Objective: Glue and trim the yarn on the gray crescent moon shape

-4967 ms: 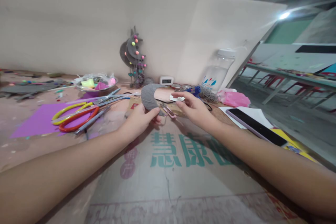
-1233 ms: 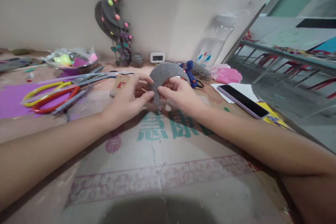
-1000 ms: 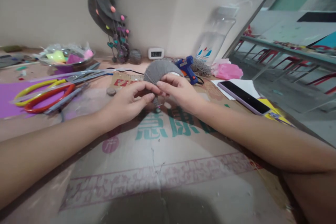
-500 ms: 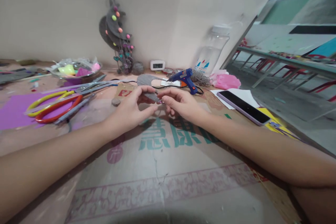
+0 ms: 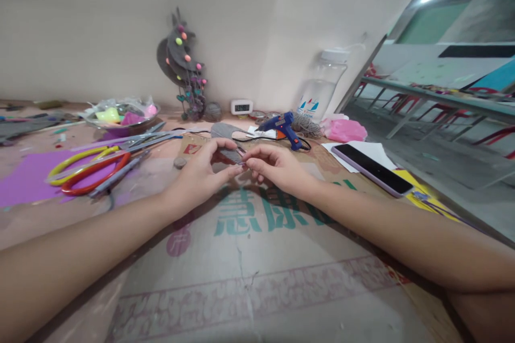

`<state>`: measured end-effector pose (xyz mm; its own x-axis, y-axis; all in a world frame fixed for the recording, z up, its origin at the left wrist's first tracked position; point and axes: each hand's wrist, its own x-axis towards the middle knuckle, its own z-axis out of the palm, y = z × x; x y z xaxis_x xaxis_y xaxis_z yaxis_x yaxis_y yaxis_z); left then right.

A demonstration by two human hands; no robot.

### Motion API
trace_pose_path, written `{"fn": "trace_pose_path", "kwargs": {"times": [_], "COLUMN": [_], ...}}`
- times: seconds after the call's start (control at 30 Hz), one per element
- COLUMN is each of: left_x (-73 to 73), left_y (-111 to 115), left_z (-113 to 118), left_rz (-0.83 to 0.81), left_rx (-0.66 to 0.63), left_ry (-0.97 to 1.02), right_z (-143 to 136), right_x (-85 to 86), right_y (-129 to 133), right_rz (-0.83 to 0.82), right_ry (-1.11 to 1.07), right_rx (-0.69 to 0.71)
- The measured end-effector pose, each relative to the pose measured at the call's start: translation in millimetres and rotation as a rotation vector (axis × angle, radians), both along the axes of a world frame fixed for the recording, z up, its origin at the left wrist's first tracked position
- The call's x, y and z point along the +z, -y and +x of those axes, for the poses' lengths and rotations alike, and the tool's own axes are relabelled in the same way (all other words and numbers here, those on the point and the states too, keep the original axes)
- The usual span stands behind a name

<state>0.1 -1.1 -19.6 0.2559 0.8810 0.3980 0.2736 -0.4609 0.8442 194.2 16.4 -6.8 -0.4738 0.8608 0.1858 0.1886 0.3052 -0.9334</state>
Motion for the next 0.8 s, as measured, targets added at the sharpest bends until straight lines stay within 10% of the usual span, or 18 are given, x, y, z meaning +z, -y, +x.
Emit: {"fn": "trace_pose_path", "kwargs": {"times": [0.8], "left_x": [7.6], "left_y": [7.9], "left_z": [1.1], "left_rz": [-0.054], "left_rx": [-0.050], "left_ry": [0.032], "right_z": [-1.6], "right_x": [2.0], "right_y": [2.8], "right_rz": [0.127], "right_ry": [0.071], "right_rx": [-0.037]}}
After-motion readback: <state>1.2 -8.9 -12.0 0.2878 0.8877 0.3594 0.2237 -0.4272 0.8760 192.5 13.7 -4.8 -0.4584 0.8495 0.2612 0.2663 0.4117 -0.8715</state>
